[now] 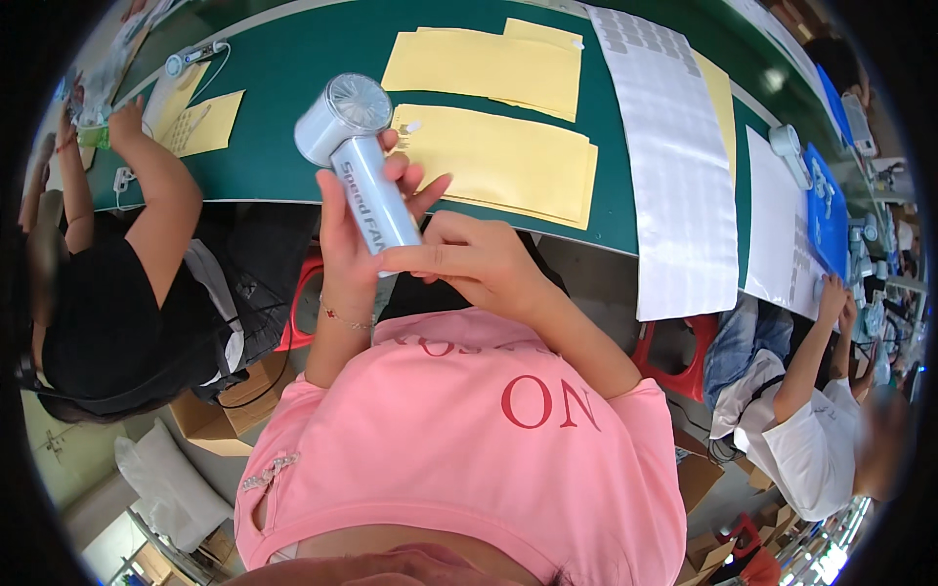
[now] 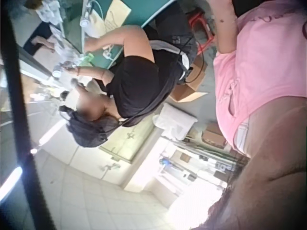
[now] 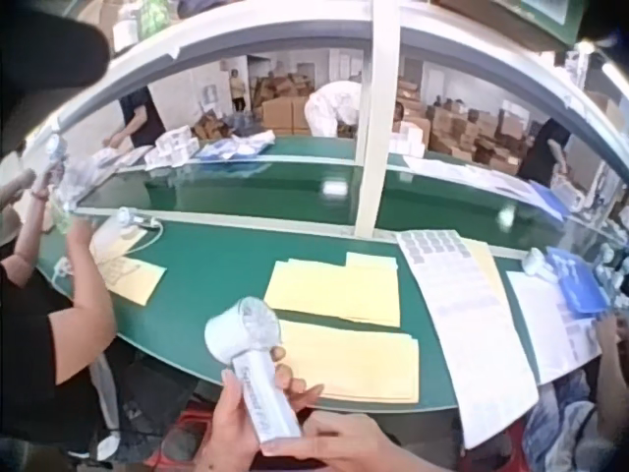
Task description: Applying identification or branding labels to small handheld portable fans on an assembly line.
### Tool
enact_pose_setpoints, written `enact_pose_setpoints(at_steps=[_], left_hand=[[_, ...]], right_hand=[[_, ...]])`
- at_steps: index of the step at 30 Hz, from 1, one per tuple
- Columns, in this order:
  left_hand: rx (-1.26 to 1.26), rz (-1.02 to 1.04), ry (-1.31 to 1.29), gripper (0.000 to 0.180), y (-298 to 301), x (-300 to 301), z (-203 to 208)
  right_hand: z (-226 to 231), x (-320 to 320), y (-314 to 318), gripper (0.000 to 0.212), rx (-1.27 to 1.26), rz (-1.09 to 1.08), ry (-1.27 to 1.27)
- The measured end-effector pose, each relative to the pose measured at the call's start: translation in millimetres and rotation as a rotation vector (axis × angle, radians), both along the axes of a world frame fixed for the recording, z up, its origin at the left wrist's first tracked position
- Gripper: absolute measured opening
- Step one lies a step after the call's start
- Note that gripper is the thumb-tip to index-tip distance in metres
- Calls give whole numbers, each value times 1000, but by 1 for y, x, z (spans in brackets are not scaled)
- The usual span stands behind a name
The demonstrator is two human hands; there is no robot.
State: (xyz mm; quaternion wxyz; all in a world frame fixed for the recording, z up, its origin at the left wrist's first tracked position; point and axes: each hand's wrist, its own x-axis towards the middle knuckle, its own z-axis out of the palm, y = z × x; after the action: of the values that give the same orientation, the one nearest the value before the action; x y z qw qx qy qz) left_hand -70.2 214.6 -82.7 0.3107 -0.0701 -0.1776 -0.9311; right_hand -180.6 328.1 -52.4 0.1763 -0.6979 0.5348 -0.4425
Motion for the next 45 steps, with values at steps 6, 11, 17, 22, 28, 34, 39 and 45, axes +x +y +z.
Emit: enact_pose_setpoints(at_steps=[6, 11, 17, 22, 28, 34, 39, 45], left_hand=[[-421, 628, -524, 54, -33, 18, 1], [-250, 525, -681, 52, -53, 20, -4], [-312, 537, -790, 48, -57, 19, -10], [-404, 456, -803, 47, -64, 22, -13], [-811, 527, -1203, 47, -64, 11, -20], [-819, 534, -1275, 51, -61, 9, -25], [-661, 502, -1168, 56, -64, 5, -27], [-906, 509, -1281, 61, -73, -11, -18]], right_hand=[[-1, -13, -43, 17, 285, -320, -552], [-40, -28, -101, 13, 78, -574, 213], [-51, -21, -103, 9, 58, -634, 288], [-47, -21, -101, 9, 174, -595, 91], [-46, -19, -97, 7, 242, -628, 22], [-52, -34, -88, 9, 266, -529, -334], [-49, -32, -94, 11, 324, -567, -342], [-48, -20, -104, 13, 312, -666, 102]])
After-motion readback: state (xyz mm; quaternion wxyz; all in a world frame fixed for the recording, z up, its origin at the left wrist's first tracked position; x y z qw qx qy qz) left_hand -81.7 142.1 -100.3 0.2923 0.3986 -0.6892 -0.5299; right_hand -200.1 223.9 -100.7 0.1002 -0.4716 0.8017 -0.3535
